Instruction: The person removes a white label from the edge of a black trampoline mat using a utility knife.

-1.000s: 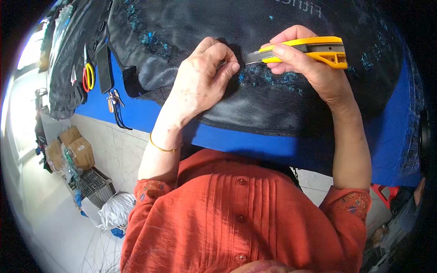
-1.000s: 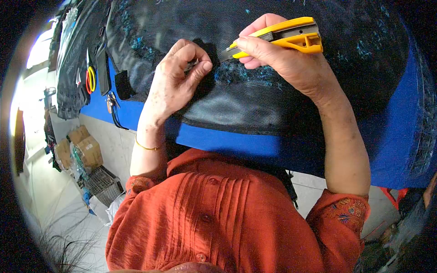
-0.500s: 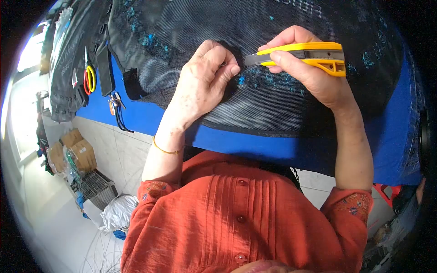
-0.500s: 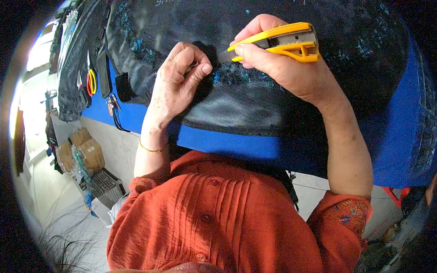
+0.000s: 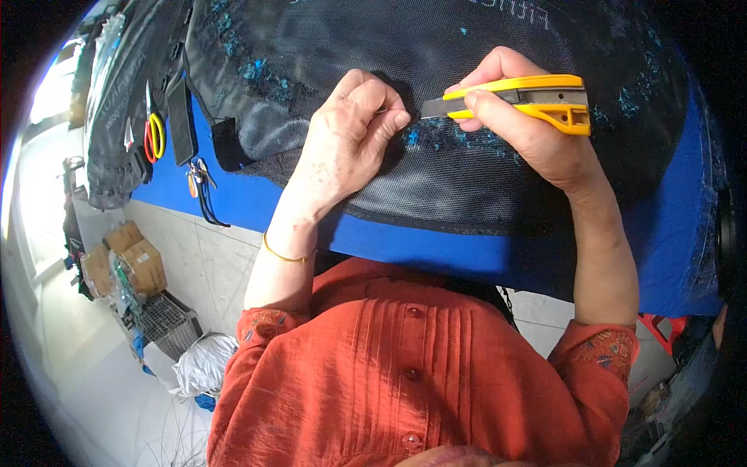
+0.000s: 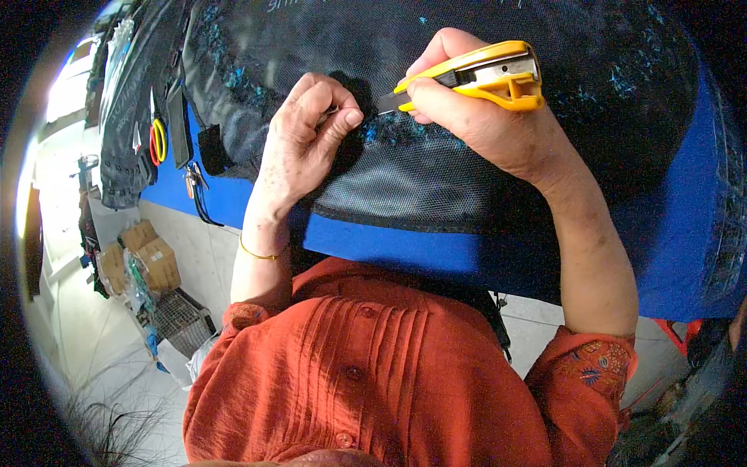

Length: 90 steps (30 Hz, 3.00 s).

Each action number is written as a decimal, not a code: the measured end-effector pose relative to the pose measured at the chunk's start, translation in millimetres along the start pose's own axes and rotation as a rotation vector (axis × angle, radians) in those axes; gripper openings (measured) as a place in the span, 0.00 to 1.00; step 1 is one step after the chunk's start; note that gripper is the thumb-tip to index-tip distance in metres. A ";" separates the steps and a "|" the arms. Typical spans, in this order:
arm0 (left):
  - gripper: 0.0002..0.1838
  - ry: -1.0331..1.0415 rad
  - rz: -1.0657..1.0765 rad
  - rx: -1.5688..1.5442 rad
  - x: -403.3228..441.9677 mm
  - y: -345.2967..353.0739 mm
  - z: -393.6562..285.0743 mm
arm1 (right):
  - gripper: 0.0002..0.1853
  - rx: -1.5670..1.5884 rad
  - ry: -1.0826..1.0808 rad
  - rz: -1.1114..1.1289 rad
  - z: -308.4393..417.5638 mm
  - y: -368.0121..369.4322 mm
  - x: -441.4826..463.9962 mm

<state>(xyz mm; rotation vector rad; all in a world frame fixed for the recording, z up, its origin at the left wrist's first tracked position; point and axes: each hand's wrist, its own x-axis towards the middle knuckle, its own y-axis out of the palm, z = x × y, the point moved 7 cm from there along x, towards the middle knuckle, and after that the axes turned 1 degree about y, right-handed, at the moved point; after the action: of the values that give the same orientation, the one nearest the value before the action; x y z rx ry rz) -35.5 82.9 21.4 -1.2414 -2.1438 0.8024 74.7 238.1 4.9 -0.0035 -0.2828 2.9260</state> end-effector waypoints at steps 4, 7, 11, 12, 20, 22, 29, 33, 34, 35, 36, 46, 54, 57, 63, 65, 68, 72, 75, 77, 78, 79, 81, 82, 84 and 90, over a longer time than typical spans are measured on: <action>0.05 0.003 -0.007 -0.002 -0.2 0.0 0.3 | 0.06 -0.002 0.019 0.004 0.5 -1.7 0.1; 0.05 0.016 -0.006 -0.012 0.3 0.0 0.3 | 0.05 0.078 0.012 -0.024 -4.3 -1.4 1.4; 0.06 0.027 -0.011 -0.019 -0.4 0.4 0.9 | 0.05 0.172 -0.019 -0.132 -8.9 -2.2 1.0; 0.06 0.022 -0.008 -0.021 -0.5 0.3 1.0 | 0.05 0.172 -0.018 -0.131 -8.3 -2.2 1.5; 0.06 0.020 -0.004 -0.031 0.1 1.2 2.2 | 0.07 0.170 -0.032 -0.062 -9.7 0.2 3.5; 0.06 0.003 -0.002 -0.040 -0.4 0.6 2.3 | 0.06 0.153 -0.028 -0.049 -6.5 -1.0 3.2; 0.06 -0.017 0.003 -0.048 -0.3 0.9 1.3 | 0.06 0.103 0.010 -0.020 -7.1 0.2 3.2; 0.06 -0.002 -0.009 -0.040 -0.3 0.9 2.0 | 0.07 0.105 0.004 -0.020 -6.6 1.1 3.6; 0.06 -0.001 -0.007 -0.042 -0.3 1.5 2.3 | 0.07 0.115 0.015 -0.022 -7.4 1.2 4.3; 0.07 0.000 -0.001 -0.034 -0.6 1.6 2.8 | 0.07 0.125 0.025 -0.024 -7.8 1.8 4.7; 0.08 0.000 0.006 -0.025 -1.0 1.8 3.2 | 0.07 0.126 0.025 -0.026 -7.5 2.8 4.8; 0.06 -0.004 -0.014 0.011 -1.6 1.3 1.1 | 0.09 0.018 0.033 0.032 -4.6 -0.9 1.4; 0.06 0.023 -0.003 0.033 -1.4 1.7 1.1 | 0.09 0.096 0.060 0.041 -8.9 -1.2 2.4; 0.07 0.038 -0.025 0.015 -2.0 1.6 0.7 | 0.09 0.099 0.078 0.024 -10.3 -2.3 2.0; 0.09 0.003 0.042 0.022 0.0 -2.0 -9.8 | 0.09 0.116 0.117 0.013 -12.9 -2.9 2.6; 0.09 0.001 0.020 0.050 0.7 1.3 -8.2 | 0.09 0.118 0.071 -0.003 -11.5 -2.7 2.4; 0.08 -0.014 0.006 0.068 0.6 1.3 -6.3 | 0.07 0.177 0.063 -0.111 -11.1 -3.8 1.6; 0.07 -0.020 0.016 0.022 0.1 0.4 -4.9 | 0.08 0.148 0.021 -0.057 -10.4 -2.8 1.8; 0.07 -0.024 0.051 0.001 -0.5 0.7 -3.9 | 0.07 0.148 -0.039 -0.059 -8.7 -1.7 2.2; 0.07 -0.025 0.055 -0.005 -0.6 0.0 -4.6 | 0.07 0.143 -0.010 -0.052 -8.4 0.2 2.9; 0.07 -0.025 0.060 -0.010 -0.6 -0.1 -4.8 | 0.07 0.144 -0.009 -0.052 -8.7 2.4 3.5; 0.07 -0.026 0.061 -0.011 -0.5 -0.5 -4.8 | 0.05 0.184 -0.014 -0.098 -9.5 2.1 4.0; 0.07 -0.014 0.070 -0.006 -0.5 -0.8 -5.2 | 0.05 0.223 -0.018 -0.145 -10.9 1.7 4.1; 0.07 -0.014 0.070 -0.006 -0.7 -0.9 -4.3 | 0.06 0.231 -0.027 -0.146 -10.9 2.2 4.3; 0.07 0.013 0.064 -0.002 -0.9 -0.9 -4.1 | 0.06 0.238 -0.035 -0.147 -10.4 1.9 3.9; 0.07 0.022 0.067 -0.005 -0.9 -1.0 -2.8 | 0.07 0.110 0.019 -0.009 -6.7 2.5 2.2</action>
<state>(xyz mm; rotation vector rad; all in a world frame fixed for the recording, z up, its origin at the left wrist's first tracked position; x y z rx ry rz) -33.7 82.3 23.9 -1.3245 -2.0972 0.8078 72.1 237.4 -2.0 -0.0133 -0.1180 2.9271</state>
